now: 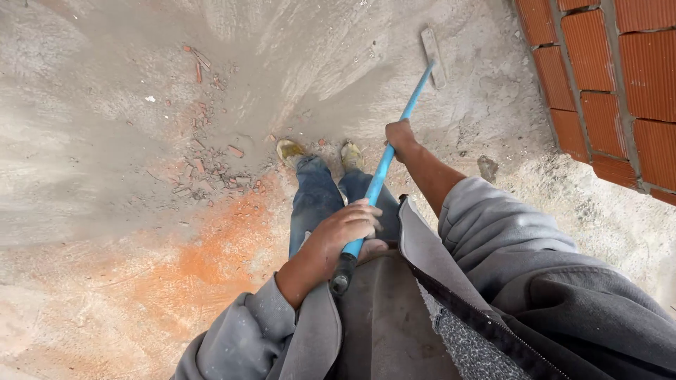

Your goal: Sweep the floor of a construction site using a broom to clear dust and debris.

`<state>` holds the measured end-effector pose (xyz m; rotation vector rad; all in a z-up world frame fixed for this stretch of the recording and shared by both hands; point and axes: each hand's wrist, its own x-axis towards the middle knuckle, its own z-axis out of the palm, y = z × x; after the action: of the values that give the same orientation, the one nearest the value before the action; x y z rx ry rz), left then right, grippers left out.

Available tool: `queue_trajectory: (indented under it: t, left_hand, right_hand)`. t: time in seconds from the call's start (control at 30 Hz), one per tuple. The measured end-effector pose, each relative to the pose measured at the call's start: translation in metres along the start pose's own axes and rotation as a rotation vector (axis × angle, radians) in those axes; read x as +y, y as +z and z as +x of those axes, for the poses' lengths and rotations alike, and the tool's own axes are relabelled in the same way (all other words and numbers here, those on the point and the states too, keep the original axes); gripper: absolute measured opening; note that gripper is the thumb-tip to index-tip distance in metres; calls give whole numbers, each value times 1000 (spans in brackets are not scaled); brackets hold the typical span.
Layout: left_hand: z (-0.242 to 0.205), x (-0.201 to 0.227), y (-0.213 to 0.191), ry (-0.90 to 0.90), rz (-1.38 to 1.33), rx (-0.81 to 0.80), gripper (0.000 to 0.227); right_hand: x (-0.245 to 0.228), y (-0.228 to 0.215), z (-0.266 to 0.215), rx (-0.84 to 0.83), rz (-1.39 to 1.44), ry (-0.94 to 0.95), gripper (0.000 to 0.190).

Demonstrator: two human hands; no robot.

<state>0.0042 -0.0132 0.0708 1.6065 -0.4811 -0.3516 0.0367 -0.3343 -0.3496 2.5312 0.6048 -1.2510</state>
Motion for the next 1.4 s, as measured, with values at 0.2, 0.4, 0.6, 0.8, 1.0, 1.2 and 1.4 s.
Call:
queue_trajectory:
  t: [0.2, 0.4, 0.6, 0.8, 1.0, 1.2, 1.4]
  left_hand:
    - [-10, 103, -25, -166, 88, -46, 28]
    - [-48, 161, -1, -42, 131, -20, 43]
    - [-167, 167, -18, -212, 123, 60, 36]
    - [-135, 135, 2, -120, 24, 226, 39]
    - [-159, -2, 37, -136, -42, 199, 28]
    - [-269, 60, -40, -353, 96, 335, 22]
    - [-363, 137, -80, -397, 234, 377, 32]
  right_hand:
    - [-139, -58, -6, -1, 17, -114, 22]
    - [-315, 24, 41, 297, 703, -425, 17]
    - [-287, -87, -93, -330, 2258, 224, 8]
    - [-154, -95, -103, 53, 2184, 401, 31]
    - [-140, -57, -60, 48, 2027, 698, 27]
    - [-357, -54, -64, -174, 1902, 691, 24]
    - [-492, -67, -89, -226, 1796, 681, 32]
